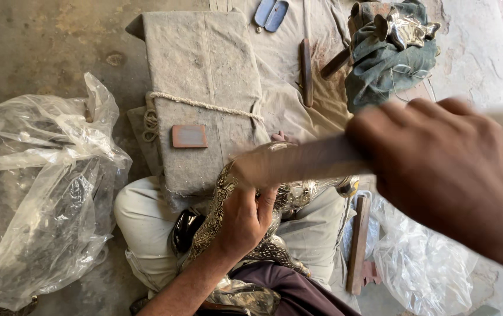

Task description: The person uses a wooden mallet and a metal chisel to engrave intricate patterns onto a silver-colored metal elephant figurine. The person holds the figurine steady with one hand while striking the chisel with the mallet to create detailed designs on the surface.

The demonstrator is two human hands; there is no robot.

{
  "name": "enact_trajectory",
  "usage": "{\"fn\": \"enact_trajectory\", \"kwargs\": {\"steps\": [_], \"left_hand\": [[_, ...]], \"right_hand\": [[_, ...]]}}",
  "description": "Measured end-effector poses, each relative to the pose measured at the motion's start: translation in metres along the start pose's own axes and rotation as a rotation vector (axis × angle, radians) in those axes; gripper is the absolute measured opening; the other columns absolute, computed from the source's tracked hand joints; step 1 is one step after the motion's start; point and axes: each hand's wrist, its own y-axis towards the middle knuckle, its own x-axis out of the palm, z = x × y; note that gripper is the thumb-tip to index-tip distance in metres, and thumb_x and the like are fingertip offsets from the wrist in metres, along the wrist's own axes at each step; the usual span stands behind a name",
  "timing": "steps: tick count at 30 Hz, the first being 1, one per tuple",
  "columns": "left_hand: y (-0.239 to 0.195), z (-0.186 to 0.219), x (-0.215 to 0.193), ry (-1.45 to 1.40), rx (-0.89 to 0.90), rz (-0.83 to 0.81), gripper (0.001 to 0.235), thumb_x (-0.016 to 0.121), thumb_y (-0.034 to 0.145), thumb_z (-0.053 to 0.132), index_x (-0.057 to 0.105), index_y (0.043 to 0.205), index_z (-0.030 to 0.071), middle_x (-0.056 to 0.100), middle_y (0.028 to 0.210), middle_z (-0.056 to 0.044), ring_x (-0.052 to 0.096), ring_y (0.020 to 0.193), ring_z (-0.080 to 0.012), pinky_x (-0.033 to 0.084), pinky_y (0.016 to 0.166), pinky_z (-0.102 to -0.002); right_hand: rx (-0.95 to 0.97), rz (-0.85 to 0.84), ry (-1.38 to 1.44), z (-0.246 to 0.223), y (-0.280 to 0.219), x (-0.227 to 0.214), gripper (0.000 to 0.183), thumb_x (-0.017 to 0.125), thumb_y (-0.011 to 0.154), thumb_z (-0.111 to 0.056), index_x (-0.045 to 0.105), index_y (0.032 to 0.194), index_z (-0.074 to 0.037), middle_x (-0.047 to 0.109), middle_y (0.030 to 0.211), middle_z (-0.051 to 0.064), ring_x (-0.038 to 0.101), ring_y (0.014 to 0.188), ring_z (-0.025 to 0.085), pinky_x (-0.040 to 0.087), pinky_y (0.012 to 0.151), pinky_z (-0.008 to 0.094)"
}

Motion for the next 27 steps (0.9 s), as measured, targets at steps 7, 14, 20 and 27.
{"fn": "enact_trajectory", "kwargs": {"steps": [7, 14, 20, 27], "left_hand": [[-0.012, -0.013, 0.005, -0.037, 0.03, -0.025, 0.029, 0.062, 0.107, 0.004, 0.048, 0.131, -0.007, 0.067, 0.107, -0.016, 0.074, 0.092, -0.0272, 0.061, 0.071, -0.036], [-0.02, -0.02, 0.008, 0.036, -0.038, -0.053, 0.019, 0.062, 0.106, 0.007, 0.054, 0.119, -0.004, 0.068, 0.095, -0.012, 0.071, 0.076, -0.0238, 0.057, 0.06, -0.036], [-0.014, -0.015, 0.005, 0.091, -0.03, -0.033, 0.018, 0.064, 0.103, 0.005, 0.056, 0.116, -0.005, 0.066, 0.095, -0.014, 0.069, 0.068, -0.0217, 0.054, 0.055, -0.037], [-0.006, -0.005, 0.0, 0.053, -0.041, -0.029, 0.031, 0.059, 0.105, 0.005, 0.051, 0.132, -0.009, 0.066, 0.091, -0.012, 0.066, 0.062, -0.012, 0.052, 0.046, -0.029]], "right_hand": [[-0.096, 0.046, -0.227, -0.011, -0.007, 0.004, 0.021, 0.073, 0.094, -0.022, 0.061, 0.11, -0.016, 0.069, 0.089, 0.003, 0.064, 0.075, 0.021, 0.056, 0.072, 0.041], [-0.123, 0.207, -0.003, -0.026, 0.003, -0.007, 0.041, 0.076, 0.083, -0.025, 0.057, 0.115, -0.008, 0.068, 0.092, 0.01, 0.064, 0.075, 0.021, 0.051, 0.069, 0.036], [0.01, -0.02, 0.043, -0.013, -0.01, 0.004, 0.035, 0.074, 0.082, -0.019, 0.059, 0.111, -0.006, 0.069, 0.09, 0.008, 0.064, 0.068, 0.02, 0.053, 0.068, 0.037], [0.043, -0.177, -0.279, 0.0, -0.023, 0.021, 0.023, 0.072, 0.09, -0.022, 0.063, 0.11, -0.016, 0.07, 0.089, 0.001, 0.067, 0.076, 0.018, 0.054, 0.074, 0.037]]}}
